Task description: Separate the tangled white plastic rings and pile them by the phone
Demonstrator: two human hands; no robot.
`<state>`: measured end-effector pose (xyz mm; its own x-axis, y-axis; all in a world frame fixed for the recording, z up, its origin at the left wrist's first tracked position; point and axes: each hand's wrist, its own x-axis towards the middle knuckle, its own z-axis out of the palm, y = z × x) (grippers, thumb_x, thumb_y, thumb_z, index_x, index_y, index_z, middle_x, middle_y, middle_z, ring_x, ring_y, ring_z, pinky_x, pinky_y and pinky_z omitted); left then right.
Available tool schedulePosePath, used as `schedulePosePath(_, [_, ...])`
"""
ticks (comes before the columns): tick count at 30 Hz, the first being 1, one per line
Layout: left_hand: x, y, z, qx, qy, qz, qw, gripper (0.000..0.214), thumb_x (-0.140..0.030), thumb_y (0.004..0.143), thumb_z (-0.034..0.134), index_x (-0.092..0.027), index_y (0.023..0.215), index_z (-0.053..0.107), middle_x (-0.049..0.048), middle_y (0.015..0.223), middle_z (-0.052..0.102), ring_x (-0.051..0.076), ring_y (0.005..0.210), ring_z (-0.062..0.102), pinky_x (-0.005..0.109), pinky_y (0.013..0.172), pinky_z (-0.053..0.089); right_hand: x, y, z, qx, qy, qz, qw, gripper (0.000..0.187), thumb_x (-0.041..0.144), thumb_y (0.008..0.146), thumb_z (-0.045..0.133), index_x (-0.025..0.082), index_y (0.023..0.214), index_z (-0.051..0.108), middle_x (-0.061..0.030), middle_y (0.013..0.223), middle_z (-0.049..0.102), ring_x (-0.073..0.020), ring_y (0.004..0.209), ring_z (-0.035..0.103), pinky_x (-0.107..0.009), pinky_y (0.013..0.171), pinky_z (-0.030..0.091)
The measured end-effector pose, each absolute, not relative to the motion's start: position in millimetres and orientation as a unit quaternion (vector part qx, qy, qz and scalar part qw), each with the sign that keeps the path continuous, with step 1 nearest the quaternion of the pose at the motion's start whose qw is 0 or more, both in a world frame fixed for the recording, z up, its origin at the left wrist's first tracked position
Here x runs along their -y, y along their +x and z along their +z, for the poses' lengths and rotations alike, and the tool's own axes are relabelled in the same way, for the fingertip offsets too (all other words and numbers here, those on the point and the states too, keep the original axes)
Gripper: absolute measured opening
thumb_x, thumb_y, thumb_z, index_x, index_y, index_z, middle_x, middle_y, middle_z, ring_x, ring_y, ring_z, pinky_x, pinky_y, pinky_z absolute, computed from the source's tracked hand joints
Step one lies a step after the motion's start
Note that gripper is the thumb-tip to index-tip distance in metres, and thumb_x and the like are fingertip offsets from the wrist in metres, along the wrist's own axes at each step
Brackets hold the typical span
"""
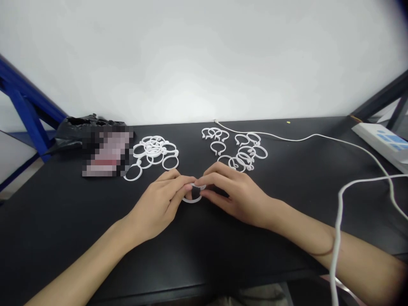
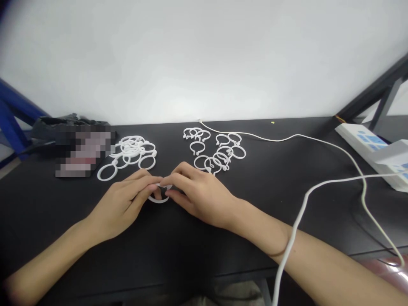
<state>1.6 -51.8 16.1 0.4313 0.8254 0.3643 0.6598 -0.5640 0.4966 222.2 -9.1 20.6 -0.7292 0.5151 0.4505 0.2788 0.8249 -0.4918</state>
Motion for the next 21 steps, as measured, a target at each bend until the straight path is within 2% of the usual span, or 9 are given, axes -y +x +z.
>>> schedulePosePath(3, [53.1, 1.2, 14.9, -0.459, 0.831, 0.284, 0.131, 0.026, -0.024, 0.104, 0.037, -0.021, 0.109, 0.063, -0.0016, 0.08, 0.066, 0.015, 0.081, 0.059, 0.025, 0.073, 0.05, 9.1, 222.1, 20.5, 0.902, -0.21, 0.208, 0.315, 0.016, 0.018, 0.098, 0.053, 0.015, 0.111, 0.061, -0.0077, 0.107, 0.065, -0.012, 0.092, 0.064, -0.023, 0.079, 0.054])
schedulePosePath(5, [54.6, 0.5, 13.8, -0.479, 0.826, 0.283, 0.092, 0.027, -0.032, 0.102, 0.043, -0.02, 0.12, 0.059, 0.0015, 0.093, 0.068, 0.017, 0.09, 0.061, 0.03, 0.081, 0.051, 9.7, 222.0, 21.0, 0.893, -0.224, 0.205, 0.331, 0.014, 0.018, 0.097, 0.055, 0.015, 0.109, 0.062, -0.0055, 0.102, 0.067, -0.0103, 0.088, 0.065, -0.021, 0.078, 0.053])
schedulePosePath(8, [55.3, 0.0, 11.9, -0.487, 0.826, 0.28, 0.034, 0.047, -0.046, 0.094, 0.057, -0.019, 0.132, 0.052, 0.0069, 0.113, 0.066, 0.024, 0.106, 0.058, 0.041, 0.096, 0.048, 10.6, 221.8, 21.9, 0.881, -0.261, 0.188, 0.348, 0.011, 0.022, 0.095, 0.061, 0.015, 0.102, 0.064, -0.0015, 0.091, 0.068, -0.0078, 0.075, 0.064, -0.018, 0.07, 0.051])
schedulePosePath(10, [54.2, 0.6, 11.0, -0.465, 0.84, 0.278, 0.018, 0.048, -0.045, 0.092, 0.061, -0.019, 0.131, 0.051, 0.0073, 0.115, 0.066, 0.024, 0.106, 0.058, 0.043, 0.099, 0.046, 10.7, 221.5, 22.4, 0.875, -0.273, 0.183, 0.355, 0.009, 0.022, 0.094, 0.063, 0.015, 0.098, 0.065, -0.0001, 0.087, 0.069, -0.0069, 0.072, 0.063, -0.016, 0.067, 0.05])
schedulePosePath(15, [51.1, 2.0, 11.0, -0.441, 0.849, 0.29, 0.016, 0.038, -0.034, 0.094, 0.061, -0.018, 0.127, 0.053, 0.0062, 0.109, 0.066, 0.02, 0.099, 0.058, 0.039, 0.094, 0.048, 10.7, 220.7, 23.5, 0.875, -0.275, 0.192, 0.348, 0.01, 0.021, 0.093, 0.062, 0.015, 0.1, 0.065, -0.001, 0.088, 0.07, -0.0075, 0.074, 0.065, -0.016, 0.068, 0.05])
schedulePosePath(21, [51.3, 0.0, 11.3, -0.454, 0.845, 0.283, 0.031, 0.039, -0.043, 0.09, 0.064, -0.02, 0.12, 0.055, 0.0054, 0.108, 0.066, 0.022, 0.1, 0.059, 0.039, 0.09, 0.05, 10.9, 221.2, 24.2, 0.889, -0.246, 0.207, 0.327, 0.02, 0.016, 0.094, 0.056, 0.014, 0.113, 0.064, -0.0036, 0.093, 0.07, -0.0097, 0.078, 0.065, -0.02, 0.069, 0.052])
